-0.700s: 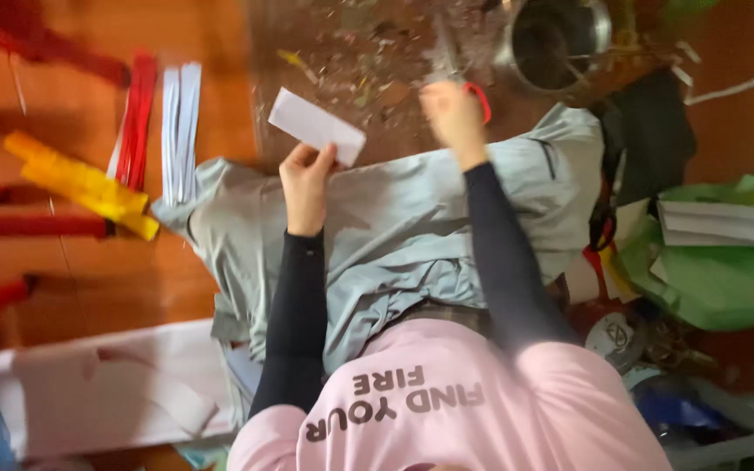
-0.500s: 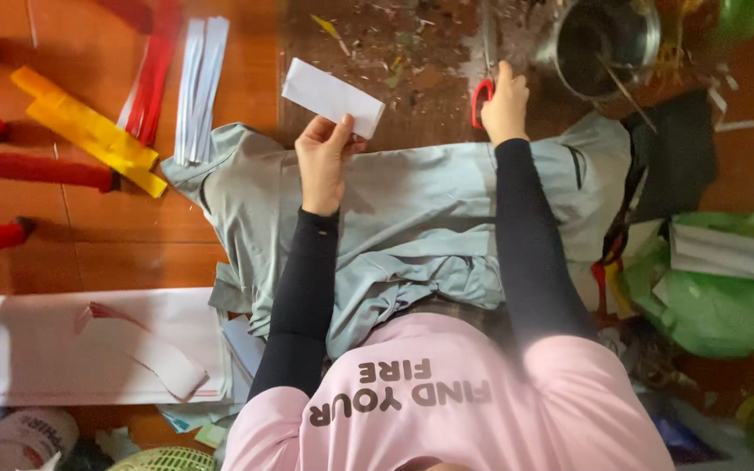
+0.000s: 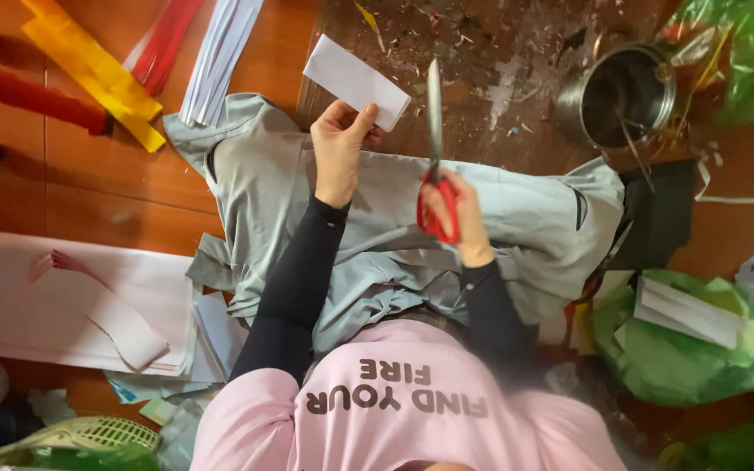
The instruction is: Cutting paper into specific shapes using scissors.
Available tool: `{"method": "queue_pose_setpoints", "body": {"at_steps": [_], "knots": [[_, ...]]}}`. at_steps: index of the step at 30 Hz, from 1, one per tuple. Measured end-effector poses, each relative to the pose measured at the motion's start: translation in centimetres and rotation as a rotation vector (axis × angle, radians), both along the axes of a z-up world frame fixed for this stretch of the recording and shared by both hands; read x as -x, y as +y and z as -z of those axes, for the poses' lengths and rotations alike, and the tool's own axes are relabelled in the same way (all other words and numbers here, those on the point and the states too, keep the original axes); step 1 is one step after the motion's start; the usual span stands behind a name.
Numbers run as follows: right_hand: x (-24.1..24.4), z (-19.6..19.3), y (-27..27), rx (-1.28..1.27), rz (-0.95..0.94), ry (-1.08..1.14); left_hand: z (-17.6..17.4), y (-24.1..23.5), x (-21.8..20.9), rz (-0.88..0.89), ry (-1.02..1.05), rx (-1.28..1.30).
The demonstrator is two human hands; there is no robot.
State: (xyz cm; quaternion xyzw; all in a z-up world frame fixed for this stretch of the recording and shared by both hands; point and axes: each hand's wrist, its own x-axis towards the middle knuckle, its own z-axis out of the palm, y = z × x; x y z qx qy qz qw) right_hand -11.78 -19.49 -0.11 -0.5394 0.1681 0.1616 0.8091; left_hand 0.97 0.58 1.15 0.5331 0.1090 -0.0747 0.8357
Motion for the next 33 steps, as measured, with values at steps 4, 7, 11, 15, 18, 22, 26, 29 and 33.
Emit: {"method": "queue_pose_setpoints", "body": {"at_steps": [4,7,11,15,18,22,26,29,33], "knots": [[0.2,-0.9,2.7,0.306,-0.086,-0.332,0.2,-0.1,0.0,0.004,0.001,0.033],[-1.1,-4.0,3.8,0.170,-0.066,-0.118,1.2,-0.2,-0.1,0.025,-0.045,0.052],[-1.4,-4.1,3.8,0.156,0.033,-0.189,1.6,-0.2,0.2,0.101,-0.120,0.066],[-0.9,-4.7,2.8,-0.081,0.017,-0.325,1.2,0.5,0.0,0.134,-0.377,-0.411],[-0.2,-7.6,2.0,-0.009,-0.101,-0.367,-0.6,0.9,-0.4,0.157,-0.301,-0.127],[0.5,-9.3,0.8,-0.030,-0.148,-0.422,-0.3,2.0,-0.7,0.138,-0.255,-0.156],[1.1,-10.1,-0.8,0.017,-0.256,-0.374,-1.9,2.8,-0.6,0.253,-0.175,-0.040],[1.5,-10.5,-1.4,0.041,-0.299,-0.346,-2.1,3.2,-0.5,0.337,-0.141,0.035],[2.1,-10.3,-2.2,-0.005,-0.328,-0.284,-1.4,3.2,-0.5,0.404,-0.152,0.024]]}}
